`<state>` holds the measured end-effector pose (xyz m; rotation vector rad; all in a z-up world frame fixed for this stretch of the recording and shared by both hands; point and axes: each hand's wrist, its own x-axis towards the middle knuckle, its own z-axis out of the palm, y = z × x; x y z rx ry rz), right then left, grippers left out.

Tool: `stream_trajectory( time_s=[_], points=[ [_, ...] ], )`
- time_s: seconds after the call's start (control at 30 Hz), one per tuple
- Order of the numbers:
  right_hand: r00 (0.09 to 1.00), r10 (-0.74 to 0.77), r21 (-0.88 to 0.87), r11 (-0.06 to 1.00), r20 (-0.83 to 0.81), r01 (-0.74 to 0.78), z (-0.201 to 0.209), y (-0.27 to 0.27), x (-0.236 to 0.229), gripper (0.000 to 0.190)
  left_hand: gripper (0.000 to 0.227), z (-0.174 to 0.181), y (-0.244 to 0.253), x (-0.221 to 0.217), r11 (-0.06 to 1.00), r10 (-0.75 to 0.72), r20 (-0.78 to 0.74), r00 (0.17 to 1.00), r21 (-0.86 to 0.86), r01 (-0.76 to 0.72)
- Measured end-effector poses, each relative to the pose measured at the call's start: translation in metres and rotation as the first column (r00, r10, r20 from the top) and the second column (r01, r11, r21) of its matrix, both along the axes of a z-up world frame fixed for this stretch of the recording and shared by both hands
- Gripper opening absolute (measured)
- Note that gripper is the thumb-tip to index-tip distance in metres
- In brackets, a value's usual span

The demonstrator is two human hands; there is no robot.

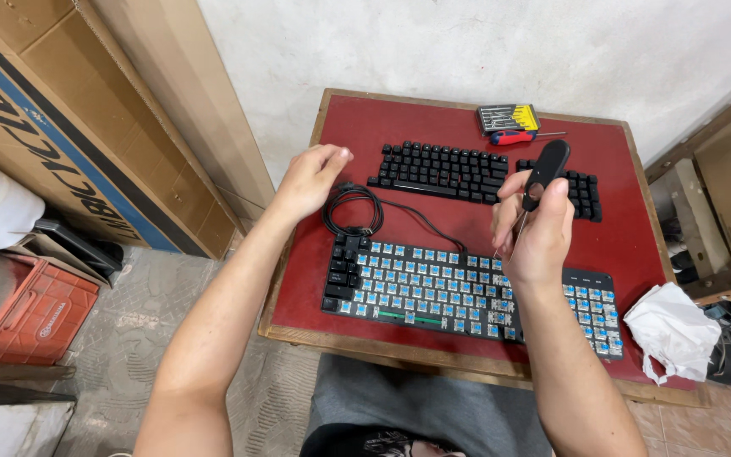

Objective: The person uses a keycap puller to remove black keycaps from a mechanical keyboard and places them on the table. The removed keycaps are arranged in groups while the keyboard remains on the red work surface.

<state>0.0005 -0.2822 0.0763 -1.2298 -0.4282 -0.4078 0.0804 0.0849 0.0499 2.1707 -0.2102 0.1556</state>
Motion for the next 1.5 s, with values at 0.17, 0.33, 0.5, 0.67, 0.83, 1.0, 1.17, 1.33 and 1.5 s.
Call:
stream_trajectory(
  time_s=[0.17, 0.33, 0.5, 0.67, 0.83, 1.0, 1.17, 1.33, 1.5],
  points=[
    [0.999, 0.019, -0.037, 0.999, 0.045, -0.018, -0.004, 0.02, 0.001, 0.073, 0.039, -0.009, 0.007, -0.057, 0.999, -0.05, 0.187, 0.981, 0.001, 0.05],
    [0.985, 0.027, -0.251, 0.968, 0.168, 0.016, -0.009, 0.045, 0.002, 0.03, 0.025, -0.02, -0.017, -0.124, 0.994, -0.058, 0.255, 0.965, 0.102, 0.033],
    [0.989, 0.146, -0.589, 0.801, 0.011, -0.112, -0.023, 0.081, 0.025, 0.015, 0.033, -0.064, -0.043, -0.167, 0.942, -0.021, 0.277, 0.961, 0.327, -0.074],
    [0.955, 0.261, -0.621, 0.729, -0.14, -0.29, -0.029, 0.102, 0.034, 0.013, 0.062, -0.066, -0.061, -0.2, 0.84, 0.06, 0.305, 0.95, 0.5, -0.213],
    [0.959, 0.253, -0.717, 0.645, -0.126, -0.264, -0.022, 0.108, 0.041, 0.015, 0.065, -0.068, -0.067, -0.196, 0.857, 0.096, 0.23, 0.968, 0.476, -0.198],
    [0.945, 0.284, -0.751, 0.585, -0.164, -0.306, -0.032, 0.11, 0.043, 0.012, 0.064, -0.074, -0.071, -0.189, 0.834, 0.119, 0.262, 0.958, 0.498, -0.24],
    [0.964, 0.226, -0.756, 0.605, -0.14, -0.251, -0.044, 0.111, 0.05, 0.008, 0.063, -0.063, -0.074, -0.181, 0.823, 0.122, 0.226, 0.967, 0.521, -0.225],
    [0.958, 0.228, -0.675, 0.682, -0.171, -0.283, -0.042, 0.105, 0.042, 0.027, 0.062, -0.06, -0.075, -0.174, 0.801, 0.121, 0.174, 0.977, 0.564, -0.2],
    [0.957, 0.233, -0.671, 0.683, -0.174, -0.288, -0.043, 0.104, 0.043, 0.021, 0.064, -0.052, -0.077, -0.172, 0.774, 0.111, 0.123, 0.986, 0.612, -0.163]
  ],
)
